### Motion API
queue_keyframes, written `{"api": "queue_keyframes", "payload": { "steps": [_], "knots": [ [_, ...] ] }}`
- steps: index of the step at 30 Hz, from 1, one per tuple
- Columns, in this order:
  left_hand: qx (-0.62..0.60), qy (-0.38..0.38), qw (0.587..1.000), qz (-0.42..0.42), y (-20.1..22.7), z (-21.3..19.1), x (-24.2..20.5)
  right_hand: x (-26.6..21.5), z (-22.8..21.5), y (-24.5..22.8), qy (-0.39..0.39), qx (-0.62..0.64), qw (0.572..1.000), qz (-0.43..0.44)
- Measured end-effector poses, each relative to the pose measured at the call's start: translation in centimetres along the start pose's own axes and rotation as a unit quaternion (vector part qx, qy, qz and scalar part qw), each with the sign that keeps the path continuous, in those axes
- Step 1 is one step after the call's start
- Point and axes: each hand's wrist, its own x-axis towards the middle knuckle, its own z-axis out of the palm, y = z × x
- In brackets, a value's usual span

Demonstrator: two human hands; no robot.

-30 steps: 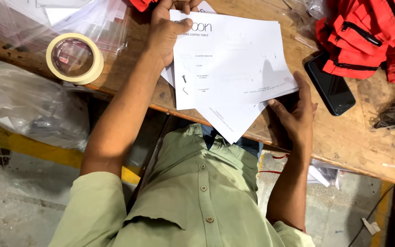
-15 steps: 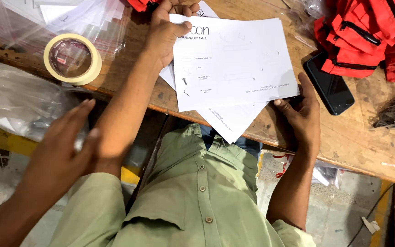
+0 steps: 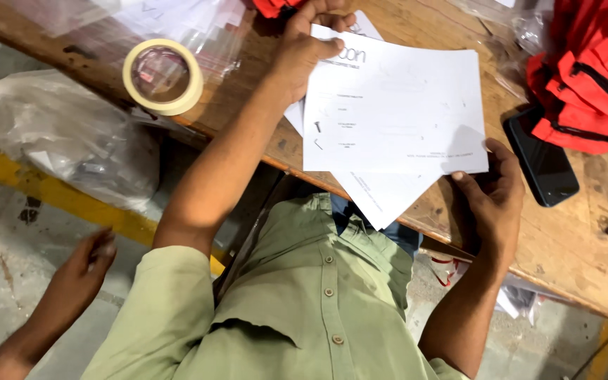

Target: The person organizes instruction manuals and small red bags on a wooden desk, then places an instruction manual into each red bag one by one.

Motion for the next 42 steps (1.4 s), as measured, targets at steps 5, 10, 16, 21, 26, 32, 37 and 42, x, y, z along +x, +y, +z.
{"api": "queue_keyframes", "payload": {
  "steps": [5,10,16,21,26,32,37,42],
  "knots": [
    [0.007,0.005,1.0,-0.012,0.0,0.1,-0.2,0.0,0.1,-0.5,-0.004,-0.01,1.0,-0.014],
    [0.016,-0.02,0.999,-0.025,-0.5,1.5,0.3,-0.2,-0.1,0.1,0.043,0.058,0.997,-0.027],
    [0.049,-0.053,0.996,-0.055,-3.0,4.2,2.0,-2.2,-0.4,-1.6,0.145,0.041,0.988,0.042],
    [0.096,-0.096,0.99,-0.048,-5.5,6.5,2.3,-3.3,-1.0,-1.5,0.203,0.033,0.978,0.042],
    [0.049,-0.106,0.989,-0.09,-4.7,4.7,1.1,-3.6,-1.9,1.6,0.175,0.016,0.984,0.02],
    [0.047,-0.125,0.983,-0.127,-2.1,4.9,-0.1,-3.5,-1.4,1.4,0.194,0.007,0.981,0.027],
    [-0.01,-0.165,0.98,-0.111,-2.7,5.3,0.9,-3.6,-2.2,2.7,0.218,-0.029,0.975,-0.018],
    [0.009,-0.141,0.972,-0.187,-3.6,4.7,0.1,-4.5,-2.2,3.8,0.213,-0.03,0.976,-0.039]
  ]
}}
